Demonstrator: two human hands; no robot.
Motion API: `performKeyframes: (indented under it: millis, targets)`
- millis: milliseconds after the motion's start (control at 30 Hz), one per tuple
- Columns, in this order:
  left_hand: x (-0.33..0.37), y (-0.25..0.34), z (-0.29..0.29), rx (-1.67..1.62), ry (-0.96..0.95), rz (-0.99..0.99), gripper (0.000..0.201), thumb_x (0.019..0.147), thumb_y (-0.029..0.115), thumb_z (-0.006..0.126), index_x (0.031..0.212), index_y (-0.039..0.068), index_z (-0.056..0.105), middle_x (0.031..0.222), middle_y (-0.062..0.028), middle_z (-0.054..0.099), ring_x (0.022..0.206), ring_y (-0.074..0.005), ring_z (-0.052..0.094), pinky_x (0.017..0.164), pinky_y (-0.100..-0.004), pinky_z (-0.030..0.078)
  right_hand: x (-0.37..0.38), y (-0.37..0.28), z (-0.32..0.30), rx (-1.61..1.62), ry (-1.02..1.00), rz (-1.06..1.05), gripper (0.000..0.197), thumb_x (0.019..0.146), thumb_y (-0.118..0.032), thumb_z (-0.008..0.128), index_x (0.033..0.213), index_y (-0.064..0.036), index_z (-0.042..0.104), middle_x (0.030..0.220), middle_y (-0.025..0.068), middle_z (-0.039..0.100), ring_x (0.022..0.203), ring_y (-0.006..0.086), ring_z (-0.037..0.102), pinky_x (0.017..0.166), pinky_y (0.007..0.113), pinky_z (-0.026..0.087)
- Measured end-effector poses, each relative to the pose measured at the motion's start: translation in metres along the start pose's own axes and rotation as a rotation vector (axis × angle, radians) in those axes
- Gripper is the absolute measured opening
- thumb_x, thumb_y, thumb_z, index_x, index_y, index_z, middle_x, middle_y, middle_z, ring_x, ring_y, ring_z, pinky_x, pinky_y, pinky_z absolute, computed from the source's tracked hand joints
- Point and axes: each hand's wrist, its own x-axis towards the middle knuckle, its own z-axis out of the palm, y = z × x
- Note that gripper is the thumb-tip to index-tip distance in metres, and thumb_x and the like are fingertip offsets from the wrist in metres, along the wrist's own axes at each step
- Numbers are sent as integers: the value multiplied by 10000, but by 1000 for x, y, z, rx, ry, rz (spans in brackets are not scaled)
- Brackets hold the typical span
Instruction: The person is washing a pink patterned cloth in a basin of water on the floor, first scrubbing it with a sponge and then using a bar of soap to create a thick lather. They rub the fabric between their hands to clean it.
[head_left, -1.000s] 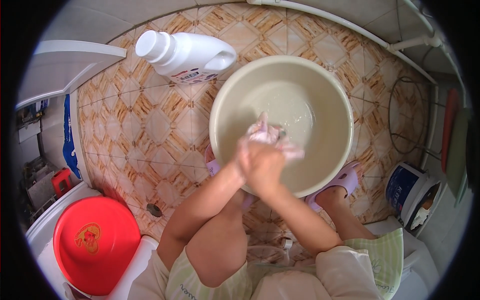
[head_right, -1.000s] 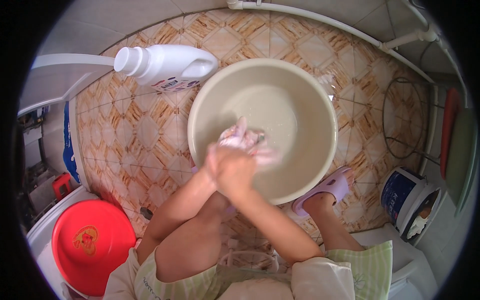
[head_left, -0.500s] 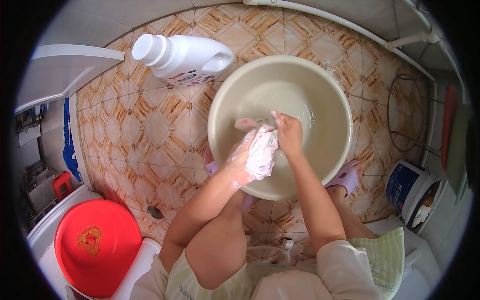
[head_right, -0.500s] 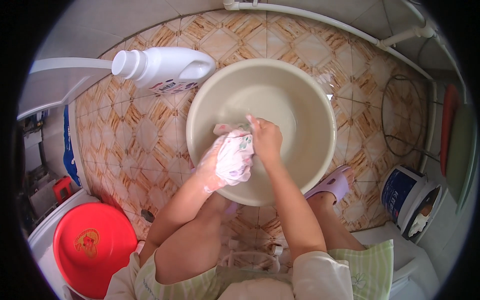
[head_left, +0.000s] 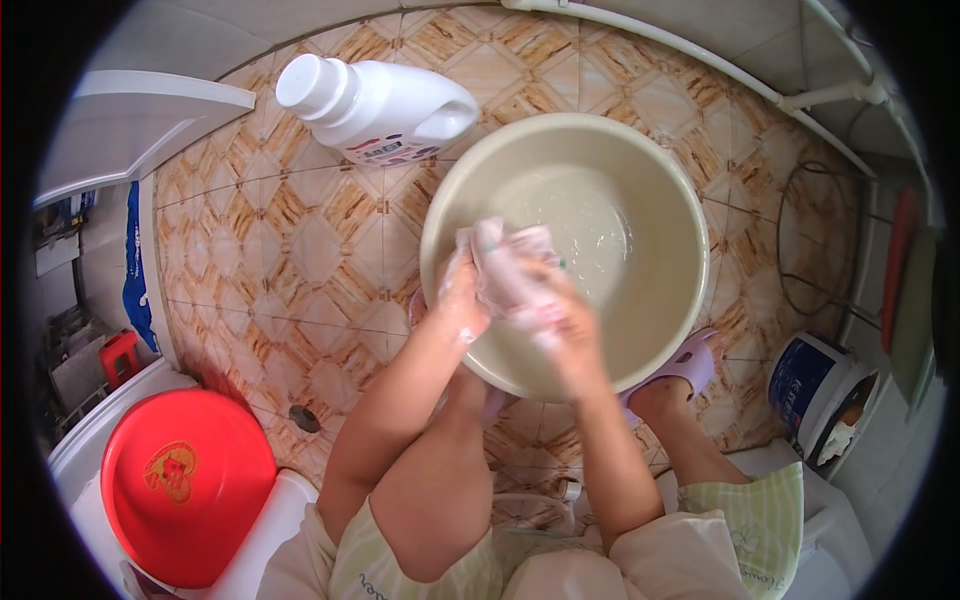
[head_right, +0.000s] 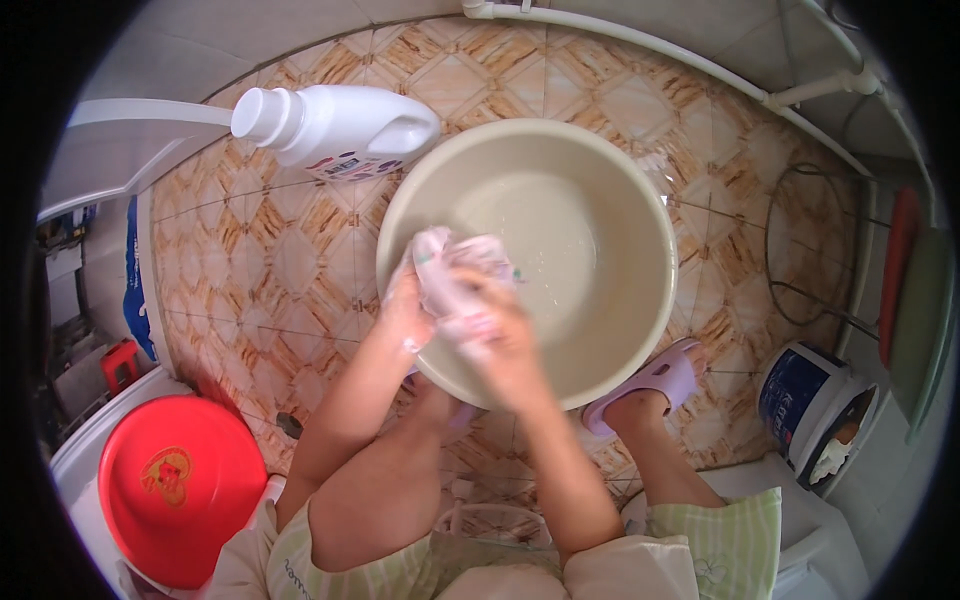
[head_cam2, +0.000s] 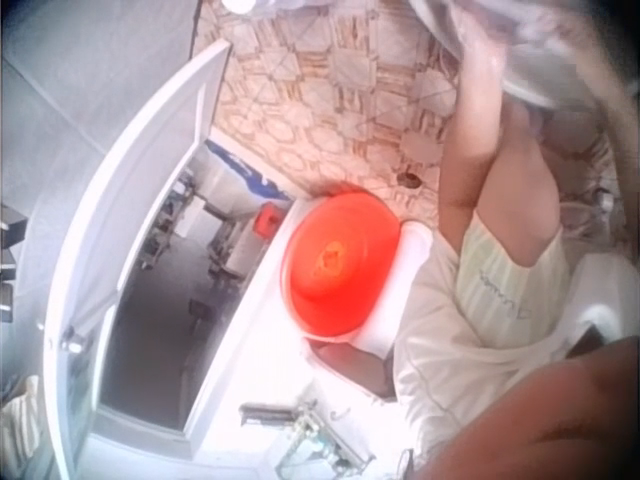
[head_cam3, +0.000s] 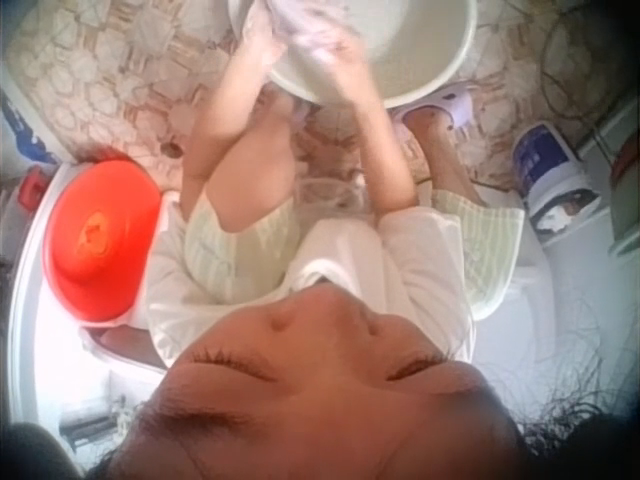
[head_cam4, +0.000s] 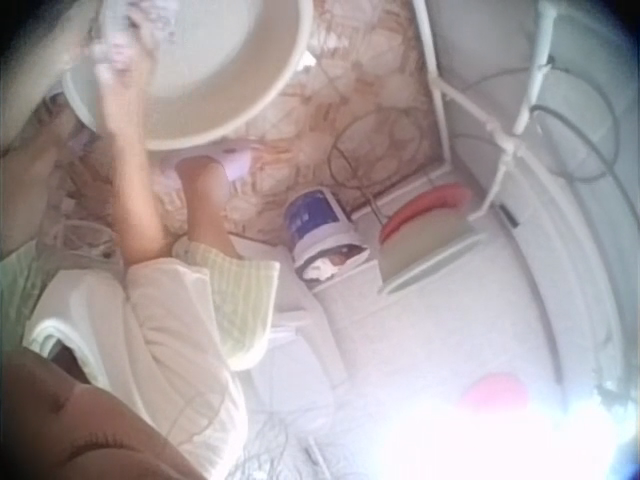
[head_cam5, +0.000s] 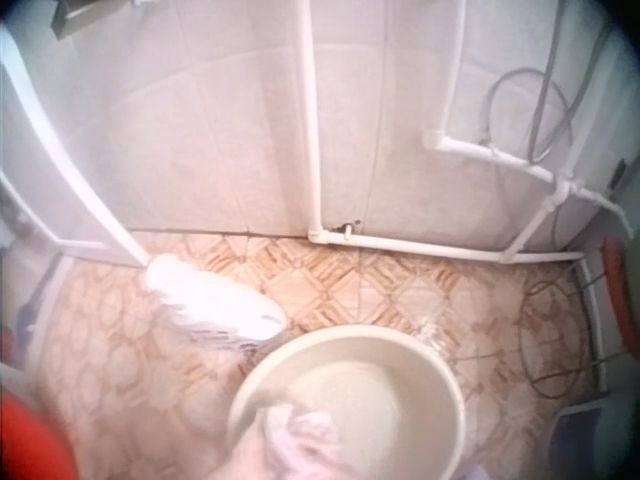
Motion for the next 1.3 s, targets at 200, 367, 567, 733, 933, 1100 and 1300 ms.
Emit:
performKeyframes:
  millis: [200,367,567,733,933,1100,1300]
  targets:
    - [12,-43,-19,57,-32,-157,277,872,288,589,1037,66,571,956,-43,607,871,-153,598,725,-305,516,46,32,4,-585,433,-3,155,709,-181,633,775,-46,595,789,164,611,719,346,596,660,411,471]
    - [20,-19,-32,50,-212,-236,287,879,360,545,1012,107,581,936,-45,613,887,-165,592,738,-357,504,6,4,55,-747,299,-313,138,734,-214,620,735,-82,583,729,169,612,682,332,612,625,448,473]
    - [-7,-34,2,222,51,-192,231,921,276,460,1027,89,544,959,-36,592,854,-171,584,731,-361,491,32,29,4,-858,462,41,169,751,-182,633,776,-20,593,720,192,589,702,397,572,685,438,454]
    - [-7,-24,-2,158,-59,-193,284,937,306,423,1054,69,528,965,-60,589,898,-179,583,801,-367,485,-7,24,47,-851,284,-397,103,698,-76,646,719,-15,566,716,168,587,681,359,593,662,398,483]
    - [12,-42,-15,241,49,-141,296,945,338,403,974,71,528,870,-55,580,802,-213,580,687,-393,500,18,29,9,-839,457,-84,95,690,-58,641,665,-67,549,627,150,565,583,321,581,553,370,461]
    - [27,-43,-40,125,-63,-202,264,923,351,461,979,107,545,826,-39,555,771,-186,570,653,-347,499,3,33,25,-813,253,-272,99,678,-74,647,669,-65,549,625,156,561,579,335,576,554,377,463]
    - [33,-34,-56,-83,-473,-76,279,919,310,478,1079,91,544,973,-49,575,839,-167,584,707,-332,507,9,32,46,-868,380,-435,135,644,-126,634,648,-70,511,588,139,540,569,309,566,532,411,446]
